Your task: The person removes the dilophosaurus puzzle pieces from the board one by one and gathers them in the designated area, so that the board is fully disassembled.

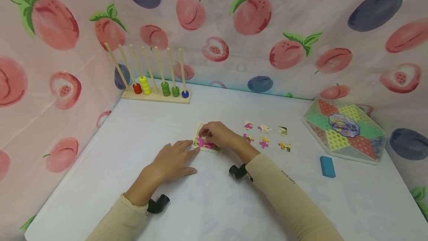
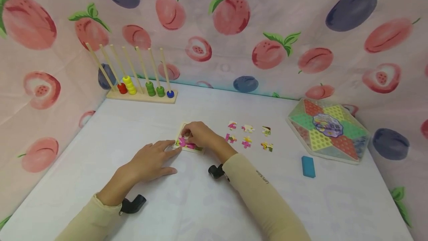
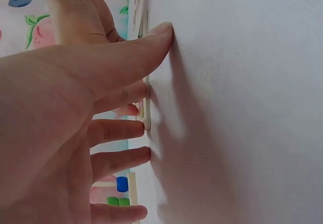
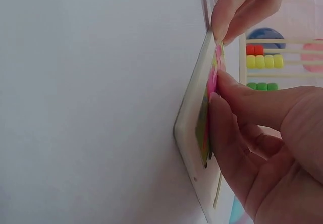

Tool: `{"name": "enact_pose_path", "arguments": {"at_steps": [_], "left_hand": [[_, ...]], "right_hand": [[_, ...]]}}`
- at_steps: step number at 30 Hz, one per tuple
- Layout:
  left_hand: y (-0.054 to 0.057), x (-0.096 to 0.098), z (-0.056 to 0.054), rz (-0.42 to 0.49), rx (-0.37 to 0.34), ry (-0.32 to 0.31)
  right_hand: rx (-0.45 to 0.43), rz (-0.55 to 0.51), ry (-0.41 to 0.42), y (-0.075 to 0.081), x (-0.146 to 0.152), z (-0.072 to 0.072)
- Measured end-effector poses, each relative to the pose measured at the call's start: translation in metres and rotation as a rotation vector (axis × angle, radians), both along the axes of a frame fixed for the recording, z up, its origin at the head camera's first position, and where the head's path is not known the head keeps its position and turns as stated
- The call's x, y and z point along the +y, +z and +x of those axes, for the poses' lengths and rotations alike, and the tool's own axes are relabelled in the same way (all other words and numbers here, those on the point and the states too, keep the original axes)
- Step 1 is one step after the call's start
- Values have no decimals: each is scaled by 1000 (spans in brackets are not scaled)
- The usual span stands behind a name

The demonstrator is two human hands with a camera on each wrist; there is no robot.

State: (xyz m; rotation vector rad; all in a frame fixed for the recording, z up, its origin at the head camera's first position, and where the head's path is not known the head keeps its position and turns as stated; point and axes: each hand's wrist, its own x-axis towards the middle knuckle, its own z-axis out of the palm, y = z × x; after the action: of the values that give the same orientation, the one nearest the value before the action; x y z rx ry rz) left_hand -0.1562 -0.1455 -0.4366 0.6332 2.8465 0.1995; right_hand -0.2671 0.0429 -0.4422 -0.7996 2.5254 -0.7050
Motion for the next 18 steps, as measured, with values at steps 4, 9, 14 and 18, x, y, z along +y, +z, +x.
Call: {"name": "enact_pose_path", "arguments": {"at_steps": [4,9,14,18], "left_hand": [[1,-1,0,-5,-6,1],[0,-1,1,-11,-5,0],[0,-2,-1,-12,12,-10],[-1,-3,-2,-29,25,-23]], "right_hand": [[-30,2,-27,1,-1,-1],[-60,4,-31,0,0,-3],[-65,-9,-20,-2,0,-5],[-67,-33,-17,-3,1,-7]]}}
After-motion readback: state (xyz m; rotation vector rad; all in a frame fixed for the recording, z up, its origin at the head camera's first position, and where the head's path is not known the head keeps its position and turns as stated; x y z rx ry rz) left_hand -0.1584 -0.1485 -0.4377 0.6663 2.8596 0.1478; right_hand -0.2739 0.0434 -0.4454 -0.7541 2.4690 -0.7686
